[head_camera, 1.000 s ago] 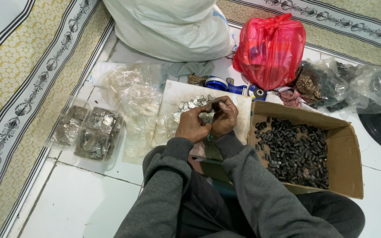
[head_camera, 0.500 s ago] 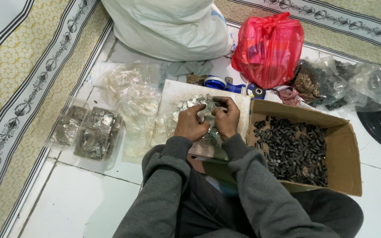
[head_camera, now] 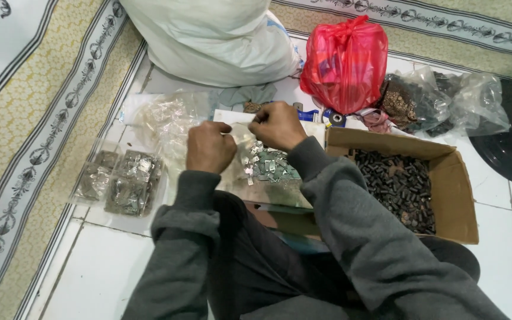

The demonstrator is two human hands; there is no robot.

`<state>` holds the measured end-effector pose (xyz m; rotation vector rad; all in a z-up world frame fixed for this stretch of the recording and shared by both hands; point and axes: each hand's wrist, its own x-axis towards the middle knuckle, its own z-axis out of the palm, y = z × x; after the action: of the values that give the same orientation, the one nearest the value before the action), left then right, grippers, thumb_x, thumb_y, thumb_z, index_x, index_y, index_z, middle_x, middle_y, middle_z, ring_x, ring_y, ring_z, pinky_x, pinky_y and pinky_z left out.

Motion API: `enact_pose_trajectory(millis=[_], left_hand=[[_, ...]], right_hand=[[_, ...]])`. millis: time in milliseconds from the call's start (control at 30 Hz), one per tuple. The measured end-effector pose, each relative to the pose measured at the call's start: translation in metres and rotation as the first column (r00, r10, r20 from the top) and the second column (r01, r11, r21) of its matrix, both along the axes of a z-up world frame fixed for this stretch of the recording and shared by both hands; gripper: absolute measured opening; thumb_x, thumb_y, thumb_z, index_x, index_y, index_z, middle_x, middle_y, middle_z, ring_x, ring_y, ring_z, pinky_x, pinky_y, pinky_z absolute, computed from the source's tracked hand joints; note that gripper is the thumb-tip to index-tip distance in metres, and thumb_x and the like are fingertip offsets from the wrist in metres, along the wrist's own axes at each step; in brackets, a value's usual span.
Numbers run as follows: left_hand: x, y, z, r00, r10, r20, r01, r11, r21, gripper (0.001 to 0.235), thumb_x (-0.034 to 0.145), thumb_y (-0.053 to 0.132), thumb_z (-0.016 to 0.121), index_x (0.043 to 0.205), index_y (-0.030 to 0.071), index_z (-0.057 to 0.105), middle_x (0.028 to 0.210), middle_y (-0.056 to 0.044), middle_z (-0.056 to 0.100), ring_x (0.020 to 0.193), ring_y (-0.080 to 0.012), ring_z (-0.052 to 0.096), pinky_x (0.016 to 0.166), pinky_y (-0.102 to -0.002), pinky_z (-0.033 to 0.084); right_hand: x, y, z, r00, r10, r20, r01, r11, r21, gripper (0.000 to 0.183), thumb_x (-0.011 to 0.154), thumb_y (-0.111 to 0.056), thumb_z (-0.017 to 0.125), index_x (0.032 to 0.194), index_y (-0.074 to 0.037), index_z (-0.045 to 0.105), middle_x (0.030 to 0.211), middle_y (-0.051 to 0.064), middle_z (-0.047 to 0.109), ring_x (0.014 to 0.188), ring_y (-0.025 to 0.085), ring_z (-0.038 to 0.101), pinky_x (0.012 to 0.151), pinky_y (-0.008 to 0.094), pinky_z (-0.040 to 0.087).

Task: The person sits on the floor and assembles small metal and plastic hardware pieces by hand. They pick up black plastic sleeves from a cardboard box and attach them to silver metal brackets, placing the assembled units into clear plastic bags.

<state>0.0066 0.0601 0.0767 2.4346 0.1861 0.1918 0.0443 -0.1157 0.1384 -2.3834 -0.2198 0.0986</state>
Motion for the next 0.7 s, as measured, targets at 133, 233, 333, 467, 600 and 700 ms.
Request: enact_pose_trajectory(millis=[133,233,333,467,600,700], left_hand=[[-0.014,0.021,0.066,1.0,0.004,-0.024,-0.001,0.993,0.116,0.03,0.081,0.012,0.061,0.1,0.015,0.084,0.081,-0.019,0.076,0.08,-0.0395,0.077,0.066,-0.046,0.064],[-0.037,0.024,0.121,0.981,-0.03,0.193,-0.002,0.987,0.16,0.026,0.081,0.008,0.059,0.091,0.008,0.083,0.072,-0.022,0.072,0.068,-0.0439,0.074,0.053,-0.048,0.06],[-0.043,0.024,0.148,0.956,-0.041,0.29,-0.023,0.977,0.214,0.024,0.083,0.001,0.058,0.088,0.003,0.082,0.066,-0.023,0.07,0.061,-0.0434,0.072,0.046,-0.043,0.058],[-0.035,0.018,0.132,0.987,-0.087,0.132,0.05,0.963,0.264,0.023,0.079,0.005,0.067,0.096,0.003,0.082,0.078,-0.027,0.073,0.076,-0.049,0.074,0.059,-0.055,0.062],[-0.021,0.003,0.067,0.994,-0.109,-0.027,0.112,0.969,0.222,0.028,0.081,0.004,0.062,0.1,0.002,0.081,0.083,-0.028,0.073,0.083,-0.0504,0.074,0.066,-0.057,0.063],[-0.035,-0.021,0.075,0.992,-0.12,-0.047,0.125,0.982,0.144,0.04,0.084,0.009,0.061,0.121,0.002,0.075,0.098,-0.029,0.074,0.094,-0.0511,0.073,0.078,-0.06,0.063]], right_hand=[[-0.01,0.014,0.046,0.999,0.037,0.03,-0.039,0.998,0.051,0.017,0.078,-0.024,0.069,0.07,-0.01,0.077,0.053,0.01,0.068,0.058,0.033,0.074,0.06,0.04,0.059],[-0.013,0.019,0.064,0.994,0.098,0.051,-0.103,0.988,0.111,0.015,0.074,-0.022,0.072,0.069,-0.008,0.074,0.05,0.008,0.067,0.042,0.021,0.068,0.046,0.032,0.057],[-0.026,0.02,0.087,0.994,0.102,0.041,-0.108,0.976,0.187,0.014,0.074,-0.02,0.073,0.068,-0.008,0.073,0.049,0.008,0.066,0.039,0.02,0.068,0.039,0.031,0.054],[-0.03,0.012,0.085,0.985,0.166,0.043,-0.171,0.965,0.199,0.018,0.082,-0.02,0.07,0.074,-0.005,0.075,0.052,0.009,0.068,0.041,0.018,0.069,0.043,0.031,0.055],[-0.04,-0.007,0.079,0.978,0.197,-0.067,-0.178,0.959,0.219,0.032,0.094,-0.033,0.072,0.091,-0.001,0.078,0.066,0.016,0.072,0.055,0.021,0.07,0.068,0.037,0.055],[-0.012,-0.047,-0.01,0.997,-0.06,0.043,0.031,0.866,0.499,0.032,0.094,-0.031,0.076,0.102,0.0,0.076,0.077,0.017,0.072,0.074,0.023,0.072,0.078,0.038,0.055]])
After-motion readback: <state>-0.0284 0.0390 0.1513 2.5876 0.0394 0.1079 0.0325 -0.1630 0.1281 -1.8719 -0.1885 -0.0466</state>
